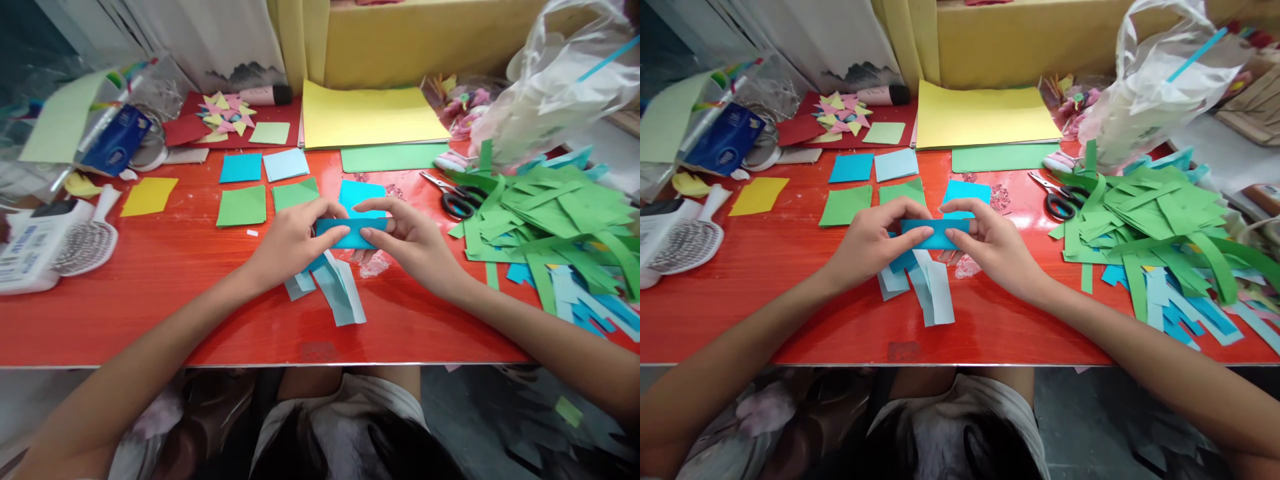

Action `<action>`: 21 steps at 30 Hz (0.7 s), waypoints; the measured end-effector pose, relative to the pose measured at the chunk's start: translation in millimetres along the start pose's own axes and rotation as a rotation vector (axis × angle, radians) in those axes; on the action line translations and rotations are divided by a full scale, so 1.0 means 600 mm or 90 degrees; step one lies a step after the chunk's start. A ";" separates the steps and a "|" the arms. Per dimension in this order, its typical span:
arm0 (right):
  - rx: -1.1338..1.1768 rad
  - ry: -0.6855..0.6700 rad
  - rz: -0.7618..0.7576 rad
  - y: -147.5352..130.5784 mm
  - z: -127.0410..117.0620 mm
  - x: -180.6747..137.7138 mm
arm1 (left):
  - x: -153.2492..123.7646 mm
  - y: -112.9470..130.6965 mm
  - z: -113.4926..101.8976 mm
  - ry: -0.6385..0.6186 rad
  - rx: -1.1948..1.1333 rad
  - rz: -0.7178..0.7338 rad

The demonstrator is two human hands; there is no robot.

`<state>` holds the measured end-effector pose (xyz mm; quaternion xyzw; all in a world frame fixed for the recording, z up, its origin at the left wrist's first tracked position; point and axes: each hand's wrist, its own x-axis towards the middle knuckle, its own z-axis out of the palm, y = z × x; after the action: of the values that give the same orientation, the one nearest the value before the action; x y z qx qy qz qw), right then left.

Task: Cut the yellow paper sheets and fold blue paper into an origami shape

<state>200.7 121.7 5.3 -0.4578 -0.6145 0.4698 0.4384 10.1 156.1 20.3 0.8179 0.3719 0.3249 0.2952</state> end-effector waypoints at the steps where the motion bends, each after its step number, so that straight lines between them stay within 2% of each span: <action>1: 0.003 -0.007 0.003 -0.001 0.001 -0.001 | 0.000 0.002 -0.001 -0.008 0.005 -0.005; 6: 0.048 0.002 0.007 -0.004 0.003 -0.001 | -0.001 0.007 -0.001 -0.023 0.002 -0.034; 10: 0.049 0.013 -0.003 -0.007 -0.001 0.002 | -0.001 0.010 -0.002 -0.086 -0.010 -0.042; 13: 0.059 -0.038 -0.004 -0.007 -0.004 0.001 | -0.002 0.012 -0.002 -0.104 -0.017 -0.038; 18: 0.086 -0.195 0.020 -0.002 -0.001 -0.006 | -0.004 0.015 0.003 -0.110 -0.058 -0.045; 21: 0.095 -0.203 0.028 0.003 0.003 -0.007 | -0.004 0.018 0.004 -0.097 -0.070 -0.051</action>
<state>200.4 117.5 2.9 -0.3571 -0.6295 0.5902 0.3577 14.8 147.8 25.8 0.8073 0.3625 0.2693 0.3799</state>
